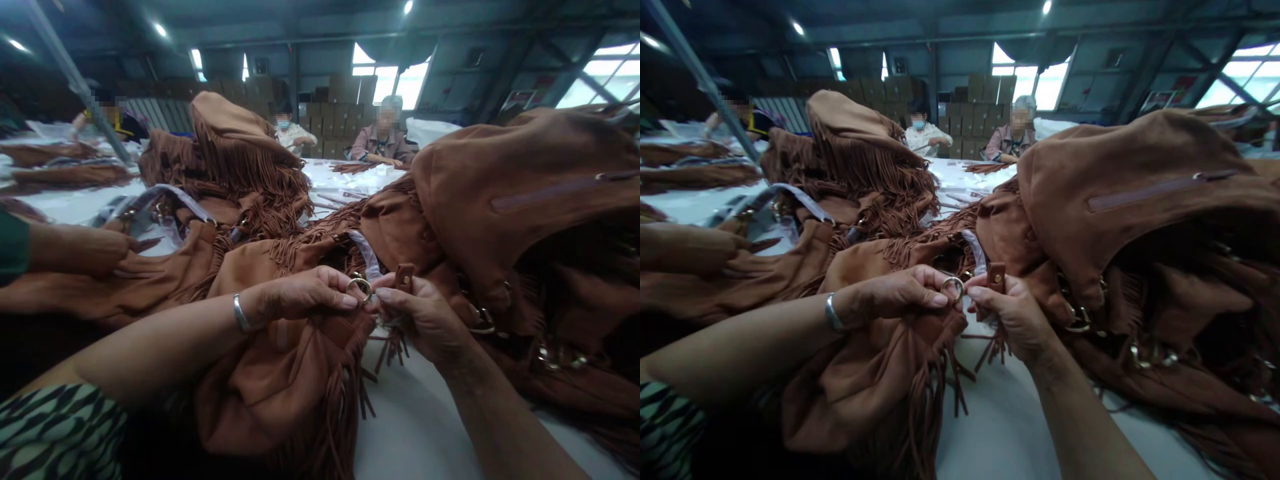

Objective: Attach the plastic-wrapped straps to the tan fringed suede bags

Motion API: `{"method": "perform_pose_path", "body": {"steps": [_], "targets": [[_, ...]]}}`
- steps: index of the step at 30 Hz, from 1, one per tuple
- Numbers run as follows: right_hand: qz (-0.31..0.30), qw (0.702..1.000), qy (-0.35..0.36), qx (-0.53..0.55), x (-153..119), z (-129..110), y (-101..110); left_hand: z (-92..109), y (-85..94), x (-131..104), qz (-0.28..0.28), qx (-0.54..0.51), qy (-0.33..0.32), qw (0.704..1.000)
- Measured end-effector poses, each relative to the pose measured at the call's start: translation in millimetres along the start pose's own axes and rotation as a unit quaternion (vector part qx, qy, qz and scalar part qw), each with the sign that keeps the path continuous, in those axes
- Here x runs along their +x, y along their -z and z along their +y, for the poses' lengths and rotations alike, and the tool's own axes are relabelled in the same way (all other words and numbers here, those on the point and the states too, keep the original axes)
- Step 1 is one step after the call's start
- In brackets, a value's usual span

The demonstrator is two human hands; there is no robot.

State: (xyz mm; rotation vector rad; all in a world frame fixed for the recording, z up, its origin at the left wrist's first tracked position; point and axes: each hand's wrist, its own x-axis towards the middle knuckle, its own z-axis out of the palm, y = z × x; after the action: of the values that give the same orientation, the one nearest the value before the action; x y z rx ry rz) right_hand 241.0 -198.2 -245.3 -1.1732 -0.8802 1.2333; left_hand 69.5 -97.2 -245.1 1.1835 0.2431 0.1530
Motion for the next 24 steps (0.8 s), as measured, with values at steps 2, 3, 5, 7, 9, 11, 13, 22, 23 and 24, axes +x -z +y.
{"method": "perform_pose_path", "body": {"steps": [2, 3, 5, 7, 9, 11, 13, 22, 23, 24], "targets": [[-0.002, 1.0, -0.006, -0.004, 1, 0, 0, -5, 2.7, 3, 0.011, 0.008, 0.005, 1.0], [-0.008, 1.0, -0.015, -0.011, 2, 0, 0, -7, 3.7, 5, 0.01, 0.016, 0.009, 1.0], [-0.018, 0.998, -0.043, -0.03, 3, 1, 2, -8, 4.4, 9, -0.002, 0.035, 0.017, 0.999], [-0.018, 0.997, -0.068, -0.032, 5, 1, 3, -7, 2.4, 10, -0.012, 0.06, 0.023, 0.998], [-0.012, 0.996, -0.084, -0.02, 6, 2, 3, -4, -3.3, 10, 0.012, 0.117, 0.022, 0.993], [-0.01, 0.996, -0.092, -0.003, 6, 1, 1, 1, -12.7, 5, 0.085, 0.237, 0.011, 0.968], [-0.011, 0.995, -0.096, 0.011, 4, -1, -2, 6, -24.9, -2, 0.173, 0.386, -0.01, 0.906], [0.011, 0.999, -0.038, 0.026, -8, -9, -15, -1, -72.0, -21, 0.272, 0.703, -0.027, 0.656], [0.006, 0.999, -0.037, 0.026, -8, -9, -16, -5, -74.6, -19, 0.276, 0.707, -0.02, 0.65], [-0.001, 0.999, -0.038, 0.028, -8, -8, -16, -9, -76.4, -17, 0.287, 0.707, -0.022, 0.646]]}}
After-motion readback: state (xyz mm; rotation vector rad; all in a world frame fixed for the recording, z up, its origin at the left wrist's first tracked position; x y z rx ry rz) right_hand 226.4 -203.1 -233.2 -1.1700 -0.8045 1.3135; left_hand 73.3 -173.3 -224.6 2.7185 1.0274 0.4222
